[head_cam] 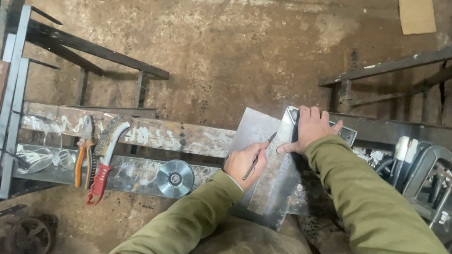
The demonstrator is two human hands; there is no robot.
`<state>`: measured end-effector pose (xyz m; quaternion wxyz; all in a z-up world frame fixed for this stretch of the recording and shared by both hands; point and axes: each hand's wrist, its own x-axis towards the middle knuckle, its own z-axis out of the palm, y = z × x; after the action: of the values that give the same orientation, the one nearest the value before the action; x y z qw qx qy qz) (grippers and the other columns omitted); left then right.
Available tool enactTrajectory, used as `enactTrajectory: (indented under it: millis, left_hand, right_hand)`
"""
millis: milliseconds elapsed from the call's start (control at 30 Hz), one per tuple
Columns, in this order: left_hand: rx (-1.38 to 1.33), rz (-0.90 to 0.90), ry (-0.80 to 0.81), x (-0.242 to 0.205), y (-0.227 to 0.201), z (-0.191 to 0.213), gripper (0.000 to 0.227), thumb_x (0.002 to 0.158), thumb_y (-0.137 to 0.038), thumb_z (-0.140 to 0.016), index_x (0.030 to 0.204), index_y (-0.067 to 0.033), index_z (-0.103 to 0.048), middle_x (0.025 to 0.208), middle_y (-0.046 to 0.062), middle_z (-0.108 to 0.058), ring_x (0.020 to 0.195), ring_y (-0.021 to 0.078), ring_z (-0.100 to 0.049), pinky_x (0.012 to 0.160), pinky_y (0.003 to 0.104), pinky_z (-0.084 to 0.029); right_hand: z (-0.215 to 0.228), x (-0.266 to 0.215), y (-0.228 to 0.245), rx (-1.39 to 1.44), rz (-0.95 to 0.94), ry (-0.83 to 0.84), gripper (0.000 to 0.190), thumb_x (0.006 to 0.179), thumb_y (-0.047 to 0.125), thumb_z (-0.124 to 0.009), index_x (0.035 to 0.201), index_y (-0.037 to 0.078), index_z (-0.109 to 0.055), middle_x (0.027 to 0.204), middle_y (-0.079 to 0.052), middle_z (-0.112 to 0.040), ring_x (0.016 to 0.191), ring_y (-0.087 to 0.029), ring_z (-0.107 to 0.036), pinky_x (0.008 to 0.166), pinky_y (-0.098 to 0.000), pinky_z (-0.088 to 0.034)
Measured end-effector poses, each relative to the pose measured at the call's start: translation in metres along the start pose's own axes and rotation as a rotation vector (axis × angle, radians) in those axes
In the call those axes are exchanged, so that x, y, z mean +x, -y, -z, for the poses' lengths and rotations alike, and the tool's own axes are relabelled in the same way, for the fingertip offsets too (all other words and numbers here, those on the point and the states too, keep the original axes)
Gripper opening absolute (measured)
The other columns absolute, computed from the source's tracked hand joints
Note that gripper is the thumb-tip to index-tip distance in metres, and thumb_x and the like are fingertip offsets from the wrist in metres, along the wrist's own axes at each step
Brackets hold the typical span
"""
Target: Marking measurements and lines on a metal plate using a tape measure, square, and scribe.
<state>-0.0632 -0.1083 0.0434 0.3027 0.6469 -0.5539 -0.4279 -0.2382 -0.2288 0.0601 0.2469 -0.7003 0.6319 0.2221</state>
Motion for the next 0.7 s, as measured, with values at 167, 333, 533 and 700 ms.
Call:
enactTrajectory:
  millis: [167, 333, 533, 700]
  left_hand:
    - [0.034, 0.024, 0.009, -0.005, 0.0, 0.0, 0.028, 0.098, -0.025, -0.06, 0.12, -0.0141, -0.073, 0.079, 0.02, -0.072, 0.075, 0.0392, -0.072, 0.067, 0.048, -0.055]
    - [0.046, -0.048, -0.036, -0.024, 0.02, -0.006, 0.028, 0.096, -0.024, -0.062, 0.119, -0.0137, -0.073, 0.083, 0.021, -0.072, 0.079, 0.0411, -0.071, 0.068, 0.049, -0.057]
    - [0.131, -0.115, -0.009, -0.051, 0.019, 0.005, 0.023, 0.096, -0.021, -0.062, 0.114, -0.0121, -0.072, 0.087, 0.02, -0.073, 0.074, 0.0419, -0.071, 0.066, 0.052, -0.055]
    - [0.11, -0.091, 0.107, -0.079, 0.029, 0.018, 0.024, 0.098, -0.019, -0.06, 0.118, -0.01, -0.069, 0.083, 0.02, -0.073, 0.071, 0.0395, -0.072, 0.065, 0.049, -0.057]
  right_hand:
    - [-0.001, 0.001, -0.003, 0.007, 0.01, -0.018, 0.138, 0.043, 0.068, -0.096, 0.153, 0.013, -0.035, 0.15, -0.011, -0.043, 0.144, -0.036, -0.035, 0.113, -0.075, -0.024]
    - [-0.002, 0.002, -0.003, -0.005, 0.002, -0.024, 0.136, 0.044, 0.069, -0.096, 0.152, 0.014, -0.035, 0.151, -0.011, -0.041, 0.145, -0.037, -0.033, 0.111, -0.0754, -0.024]
    - [-0.001, 0.0, -0.003, -0.005, 0.003, -0.016, 0.136, 0.043, 0.069, -0.095, 0.152, 0.014, -0.036, 0.152, -0.011, -0.041, 0.145, -0.036, -0.034, 0.113, -0.0748, -0.024]
    - [0.001, 0.001, -0.001, -0.014, -0.022, 0.037, 0.138, 0.044, 0.072, -0.095, 0.153, 0.014, -0.034, 0.151, -0.012, -0.04, 0.144, -0.037, -0.034, 0.113, -0.0736, -0.024]
